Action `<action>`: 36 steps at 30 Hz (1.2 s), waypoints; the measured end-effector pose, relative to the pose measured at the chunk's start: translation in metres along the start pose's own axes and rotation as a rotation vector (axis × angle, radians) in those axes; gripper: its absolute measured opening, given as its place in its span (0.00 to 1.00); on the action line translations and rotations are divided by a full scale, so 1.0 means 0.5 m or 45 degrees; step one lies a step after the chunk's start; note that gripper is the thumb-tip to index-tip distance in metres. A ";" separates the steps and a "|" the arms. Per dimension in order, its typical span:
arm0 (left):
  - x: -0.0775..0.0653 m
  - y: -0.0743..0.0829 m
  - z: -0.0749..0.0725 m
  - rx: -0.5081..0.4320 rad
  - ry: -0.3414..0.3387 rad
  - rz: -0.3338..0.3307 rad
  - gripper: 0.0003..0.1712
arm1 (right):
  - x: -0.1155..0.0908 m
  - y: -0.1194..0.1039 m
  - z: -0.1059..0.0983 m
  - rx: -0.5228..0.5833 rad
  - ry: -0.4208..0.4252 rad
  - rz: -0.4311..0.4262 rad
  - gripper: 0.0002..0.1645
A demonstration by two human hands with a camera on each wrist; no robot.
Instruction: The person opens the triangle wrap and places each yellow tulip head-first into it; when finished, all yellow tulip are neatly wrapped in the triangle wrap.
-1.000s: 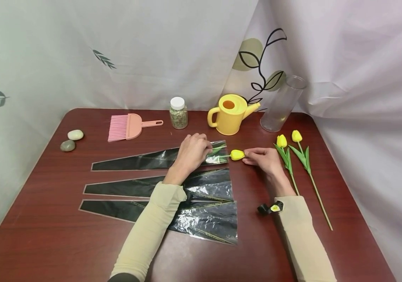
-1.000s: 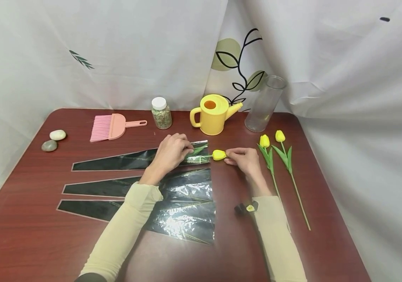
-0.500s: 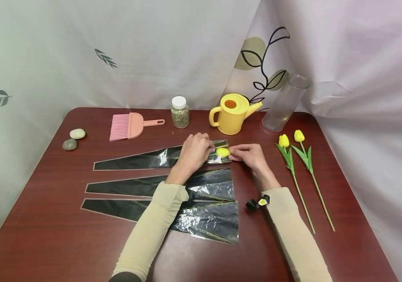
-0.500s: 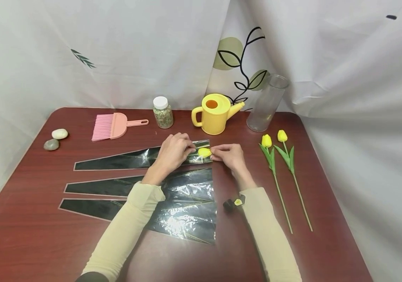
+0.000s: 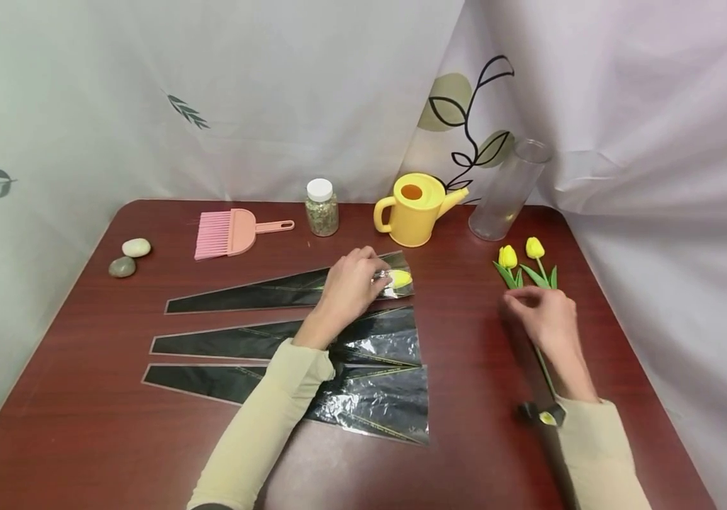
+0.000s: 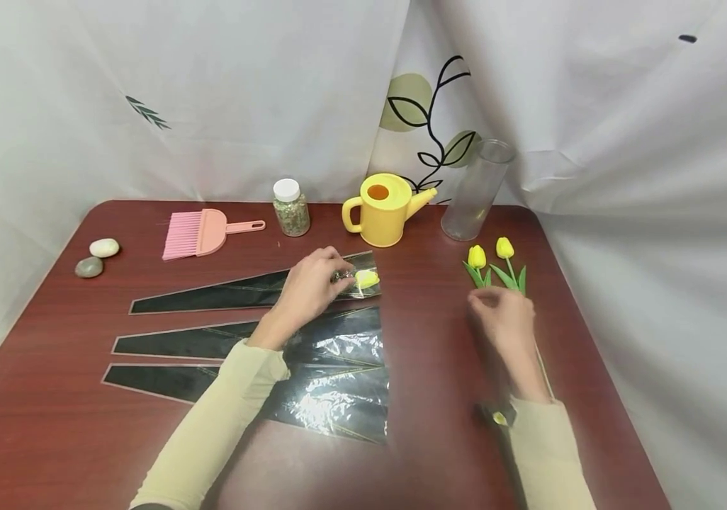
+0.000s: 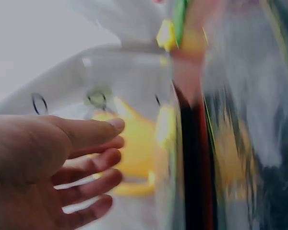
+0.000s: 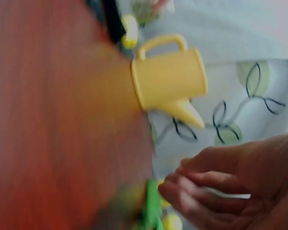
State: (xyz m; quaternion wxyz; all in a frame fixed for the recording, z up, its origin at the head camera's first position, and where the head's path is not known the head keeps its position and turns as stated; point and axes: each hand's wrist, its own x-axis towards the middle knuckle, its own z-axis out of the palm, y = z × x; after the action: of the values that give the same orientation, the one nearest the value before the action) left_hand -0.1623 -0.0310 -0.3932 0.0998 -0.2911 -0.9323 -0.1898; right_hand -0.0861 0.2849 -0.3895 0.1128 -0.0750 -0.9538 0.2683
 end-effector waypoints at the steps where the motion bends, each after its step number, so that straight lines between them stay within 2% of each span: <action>1: -0.009 0.009 -0.003 -0.028 -0.028 0.014 0.11 | -0.012 0.011 -0.012 -0.051 0.008 0.016 0.10; 4: -0.040 0.035 -0.005 -0.064 -0.161 0.084 0.09 | -0.039 0.036 -0.033 -0.138 -0.046 0.078 0.10; 6: -0.062 0.047 0.000 -0.043 -0.249 0.130 0.09 | -0.050 0.047 -0.036 -0.159 -0.115 0.110 0.11; 8: -0.080 0.055 0.011 0.004 -0.294 0.168 0.11 | -0.055 0.055 -0.035 -0.166 -0.178 0.134 0.12; 10: -0.093 0.060 0.022 0.060 -0.301 0.190 0.13 | -0.057 0.058 -0.032 -0.164 -0.211 0.154 0.12; 14: -0.103 0.063 0.037 0.124 -0.266 0.197 0.14 | -0.059 0.060 -0.029 -0.170 -0.191 0.161 0.11; 23: -0.107 0.072 0.036 0.076 -0.225 0.202 0.09 | -0.055 0.079 -0.028 -0.152 -0.132 0.140 0.10; 26: -0.106 0.074 0.032 0.070 -0.218 0.201 0.07 | -0.053 0.084 -0.032 -0.075 -0.184 0.186 0.12; 29: -0.104 0.075 0.029 0.057 -0.205 0.195 0.05 | -0.050 0.087 -0.038 0.071 -0.285 0.271 0.18; 36: -0.100 0.071 0.020 0.046 -0.131 0.192 0.05 | -0.044 0.082 -0.046 0.562 -0.476 0.353 0.25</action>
State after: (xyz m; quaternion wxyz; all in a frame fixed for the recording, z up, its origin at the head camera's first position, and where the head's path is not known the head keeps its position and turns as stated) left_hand -0.1020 -0.0251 -0.4066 0.0711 -0.3679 -0.9150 -0.1496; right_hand -0.0555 0.3263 -0.3960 -0.0884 -0.1274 -0.8574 0.4907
